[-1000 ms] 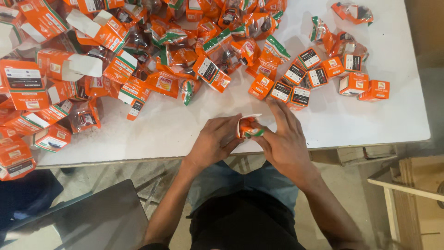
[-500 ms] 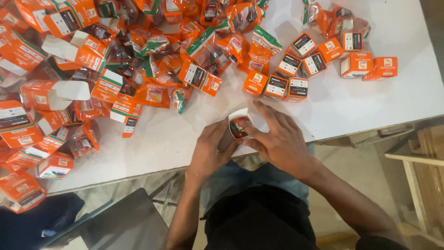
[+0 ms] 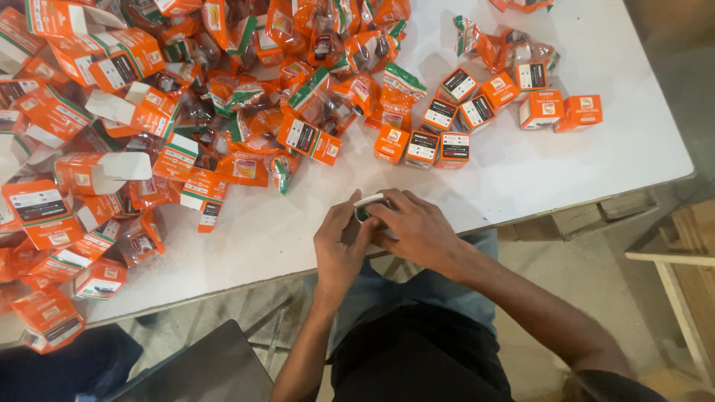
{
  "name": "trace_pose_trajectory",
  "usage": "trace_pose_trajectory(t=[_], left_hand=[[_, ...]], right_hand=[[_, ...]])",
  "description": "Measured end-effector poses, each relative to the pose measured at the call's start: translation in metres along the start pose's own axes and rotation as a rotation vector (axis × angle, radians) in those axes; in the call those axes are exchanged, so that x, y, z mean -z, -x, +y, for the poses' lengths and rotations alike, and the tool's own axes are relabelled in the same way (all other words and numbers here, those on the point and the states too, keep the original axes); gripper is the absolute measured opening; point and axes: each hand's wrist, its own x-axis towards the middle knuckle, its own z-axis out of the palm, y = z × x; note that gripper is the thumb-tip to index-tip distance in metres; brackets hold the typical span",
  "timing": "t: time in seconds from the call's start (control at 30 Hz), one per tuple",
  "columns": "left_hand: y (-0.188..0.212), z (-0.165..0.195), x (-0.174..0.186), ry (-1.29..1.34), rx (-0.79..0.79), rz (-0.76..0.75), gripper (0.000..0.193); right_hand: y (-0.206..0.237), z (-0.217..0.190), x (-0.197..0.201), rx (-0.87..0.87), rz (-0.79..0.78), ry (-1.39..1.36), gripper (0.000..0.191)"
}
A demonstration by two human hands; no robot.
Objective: The person picks plastic-wrapped toy vehicles one at a time from a large pile on the table, places one into a white cardboard insert, folds an orange retail box closed around it, and sets the finished box on the table with other completed boxes.
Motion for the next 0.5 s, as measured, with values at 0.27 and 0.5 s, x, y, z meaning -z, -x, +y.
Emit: trace_pose_trajectory(t=[0.27,0.5], left_hand=[[0.007,-0.01,-0.011,0.075,-0.262,0.126,0.034],[0.002,-0.002,0.011,-0.463,-0.603,-0.016,0.056]], right_hand=[[0.024,0.003,-0.014,0.041,0.35,-0.131,0.053],[0.02,0.001,-0.019,0.004,0.182,0.069,0.058]])
